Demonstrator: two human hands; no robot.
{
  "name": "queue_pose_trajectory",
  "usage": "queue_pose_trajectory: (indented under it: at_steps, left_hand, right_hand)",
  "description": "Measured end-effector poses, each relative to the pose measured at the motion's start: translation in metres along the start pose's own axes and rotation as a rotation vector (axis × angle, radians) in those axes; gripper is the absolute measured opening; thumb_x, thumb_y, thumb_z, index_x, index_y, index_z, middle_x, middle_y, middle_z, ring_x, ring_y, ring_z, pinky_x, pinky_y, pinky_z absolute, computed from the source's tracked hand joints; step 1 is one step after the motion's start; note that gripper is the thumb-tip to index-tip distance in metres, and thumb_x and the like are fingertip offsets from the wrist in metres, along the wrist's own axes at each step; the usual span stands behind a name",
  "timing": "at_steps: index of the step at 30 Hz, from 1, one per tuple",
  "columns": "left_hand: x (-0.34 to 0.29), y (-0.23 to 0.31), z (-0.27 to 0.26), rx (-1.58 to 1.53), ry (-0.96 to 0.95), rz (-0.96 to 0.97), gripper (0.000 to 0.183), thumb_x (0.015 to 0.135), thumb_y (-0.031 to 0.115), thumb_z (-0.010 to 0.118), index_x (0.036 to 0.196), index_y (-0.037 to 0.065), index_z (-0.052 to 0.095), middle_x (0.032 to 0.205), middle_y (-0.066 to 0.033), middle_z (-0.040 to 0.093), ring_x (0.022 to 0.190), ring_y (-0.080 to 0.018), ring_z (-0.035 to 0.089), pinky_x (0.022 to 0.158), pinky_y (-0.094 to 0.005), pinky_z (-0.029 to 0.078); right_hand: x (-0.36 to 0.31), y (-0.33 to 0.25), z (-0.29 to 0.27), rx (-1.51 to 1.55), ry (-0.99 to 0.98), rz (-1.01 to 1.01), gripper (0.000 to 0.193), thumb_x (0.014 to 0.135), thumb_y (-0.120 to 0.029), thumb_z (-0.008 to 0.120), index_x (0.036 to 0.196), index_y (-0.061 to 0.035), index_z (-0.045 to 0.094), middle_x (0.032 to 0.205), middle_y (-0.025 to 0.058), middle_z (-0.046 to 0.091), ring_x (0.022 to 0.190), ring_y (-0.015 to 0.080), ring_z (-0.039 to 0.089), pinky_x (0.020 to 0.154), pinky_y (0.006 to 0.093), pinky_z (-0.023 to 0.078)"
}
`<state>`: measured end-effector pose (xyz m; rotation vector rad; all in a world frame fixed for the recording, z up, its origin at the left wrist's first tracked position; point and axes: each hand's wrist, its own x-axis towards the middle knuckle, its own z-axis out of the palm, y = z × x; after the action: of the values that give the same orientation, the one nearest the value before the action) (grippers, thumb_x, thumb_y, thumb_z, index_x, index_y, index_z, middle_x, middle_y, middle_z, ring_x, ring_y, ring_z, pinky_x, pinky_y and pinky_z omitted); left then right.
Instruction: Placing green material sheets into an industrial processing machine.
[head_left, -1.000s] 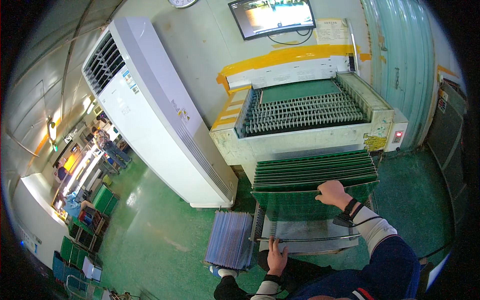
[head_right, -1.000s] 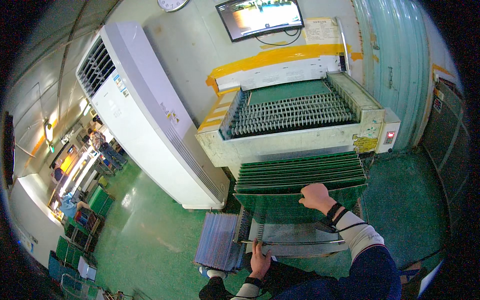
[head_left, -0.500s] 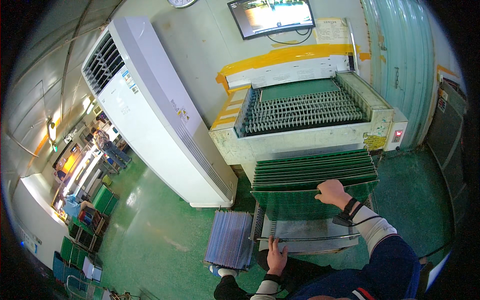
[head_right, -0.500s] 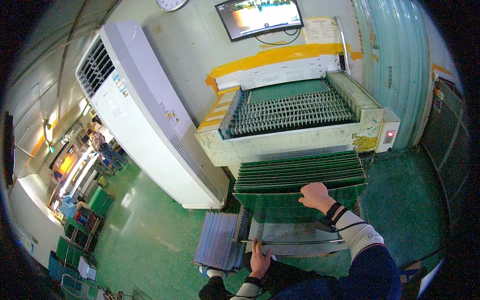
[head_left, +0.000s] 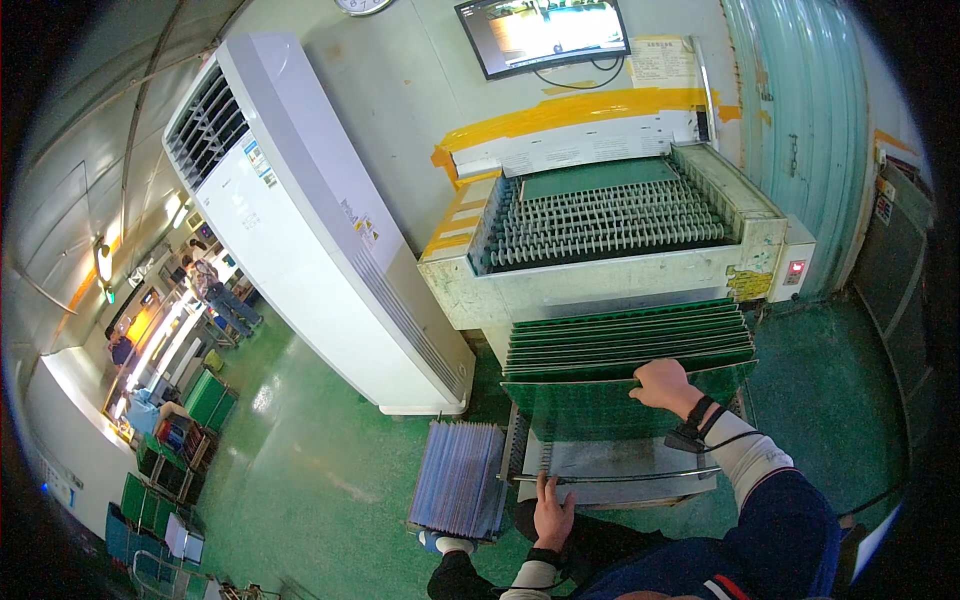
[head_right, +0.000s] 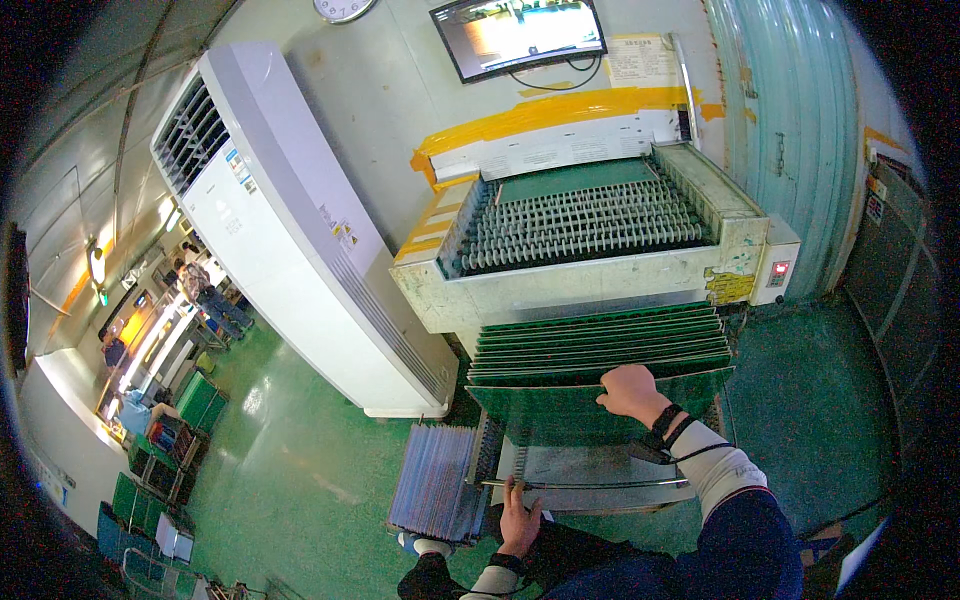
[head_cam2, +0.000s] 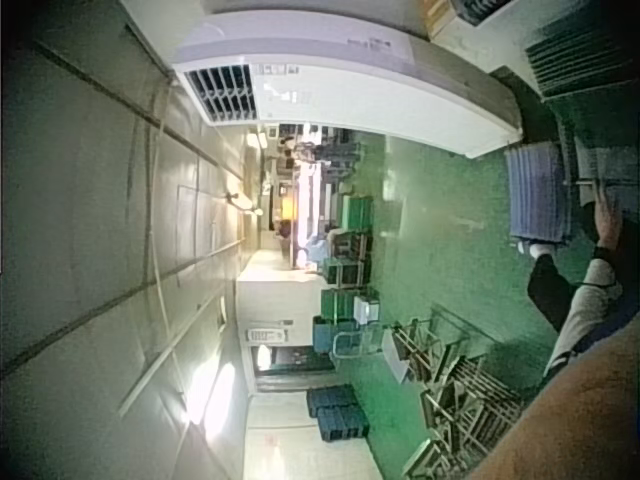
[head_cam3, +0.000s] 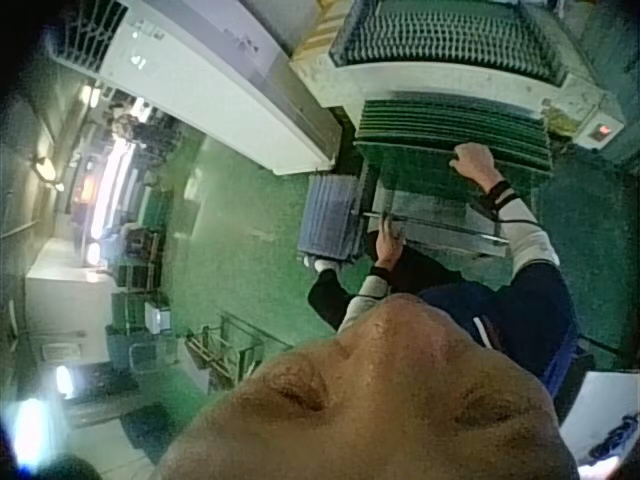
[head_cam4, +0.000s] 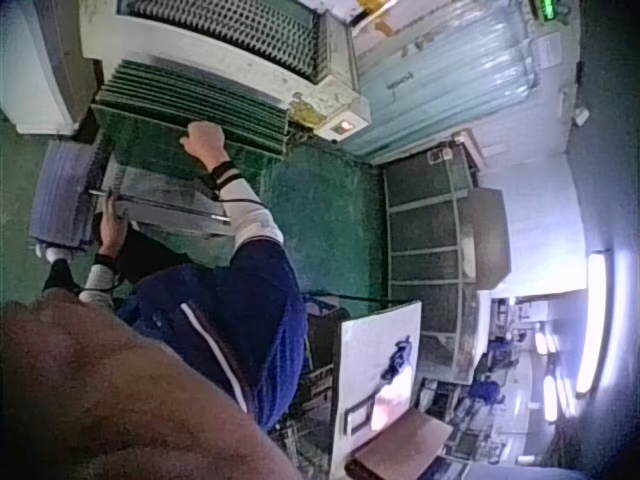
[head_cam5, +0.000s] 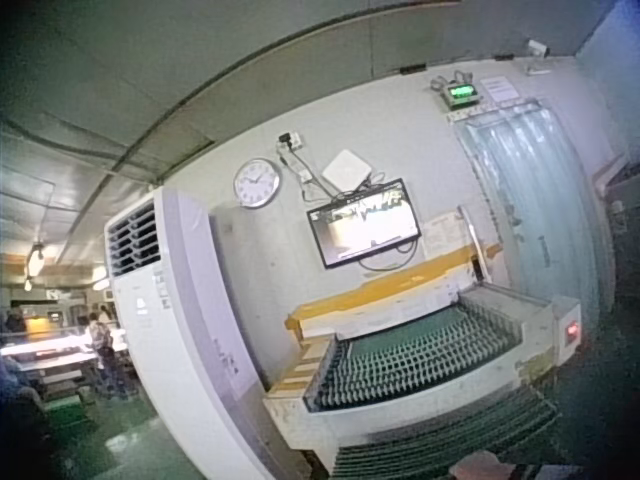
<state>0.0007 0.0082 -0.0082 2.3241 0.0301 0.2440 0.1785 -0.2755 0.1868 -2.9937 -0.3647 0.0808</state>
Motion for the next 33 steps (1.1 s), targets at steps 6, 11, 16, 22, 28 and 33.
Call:
queue_pose_trajectory:
  at_steps: [6,11,16,22,28,33]
  left_hand:
    - [-0.0007,-0.0012,0.0008,0.018,0.033,0.039,0.055,0.095,0.029,0.069,0.140,0.004,0.049,0.159,-0.0212,0.036,0.125,-0.0463,0.057,0.094,-0.0488,0.055]
    - [-0.0005,0.0007,0.0000,0.031,0.033,0.038,0.055,0.095,0.029,0.069,0.140,0.005,0.049,0.159,-0.0209,0.036,0.124,-0.0458,0.058,0.091,-0.0484,0.056]
    - [-0.0001,0.0010,-0.0004,0.012,0.009,0.006,0.054,0.095,0.029,0.069,0.139,0.005,0.049,0.160,-0.0207,0.035,0.124,-0.0458,0.058,0.091,-0.0484,0.056]
    - [-0.0002,-0.0026,0.0021,0.000,0.007,-0.010,0.055,0.095,0.029,0.069,0.140,0.005,0.049,0.160,-0.0203,0.035,0.126,-0.0456,0.057,0.093,-0.0485,0.055]
    - [-0.0007,-0.0037,0.0028,-0.014,-0.014,-0.032,0.057,0.095,0.030,0.069,0.142,0.005,0.049,0.161,-0.0197,0.034,0.127,-0.0452,0.056,0.095,-0.0486,0.054]
    - [-0.0009,-0.0041,0.0032,0.022,0.025,0.024,0.056,0.096,0.030,0.068,0.141,0.005,0.049,0.161,-0.0198,0.035,0.125,-0.0457,0.058,0.093,-0.0487,0.055]
  right_hand:
    - [-0.0015,-0.0016,-0.0017,0.003,0.006,0.002,0.037,0.084,-0.044,0.076,0.097,-0.0093,0.077,0.090,0.0143,0.074,0.092,0.0351,0.072,0.080,0.0483,0.057]
    - [-0.0017,-0.0014,-0.0016,0.012,0.005,0.008,0.037,0.084,-0.044,0.076,0.098,-0.0094,0.077,0.091,0.0145,0.074,0.092,0.0354,0.072,0.079,0.0485,0.057]
    - [-0.0017,-0.0020,-0.0017,0.011,0.011,0.015,0.037,0.084,-0.044,0.076,0.096,-0.0088,0.077,0.090,0.0152,0.074,0.092,0.0364,0.072,0.079,0.0491,0.057]
    - [-0.0024,-0.0033,-0.0030,0.007,0.016,0.006,0.037,0.085,-0.044,0.076,0.095,-0.0080,0.076,0.090,0.0156,0.074,0.091,0.0369,0.072,0.079,0.0495,0.057]
    - [0.0016,-0.0013,-0.0009,-0.007,-0.051,0.045,0.043,0.084,-0.046,0.075,0.108,-0.0103,0.076,0.097,0.0148,0.075,0.098,0.0356,0.071,0.083,0.0480,0.056]
    - [-0.0007,-0.0005,0.0012,0.001,0.027,0.004,0.038,0.084,-0.044,0.076,0.095,-0.0080,0.077,0.089,0.0158,0.074,0.090,0.0368,0.072,0.078,0.0496,0.057]
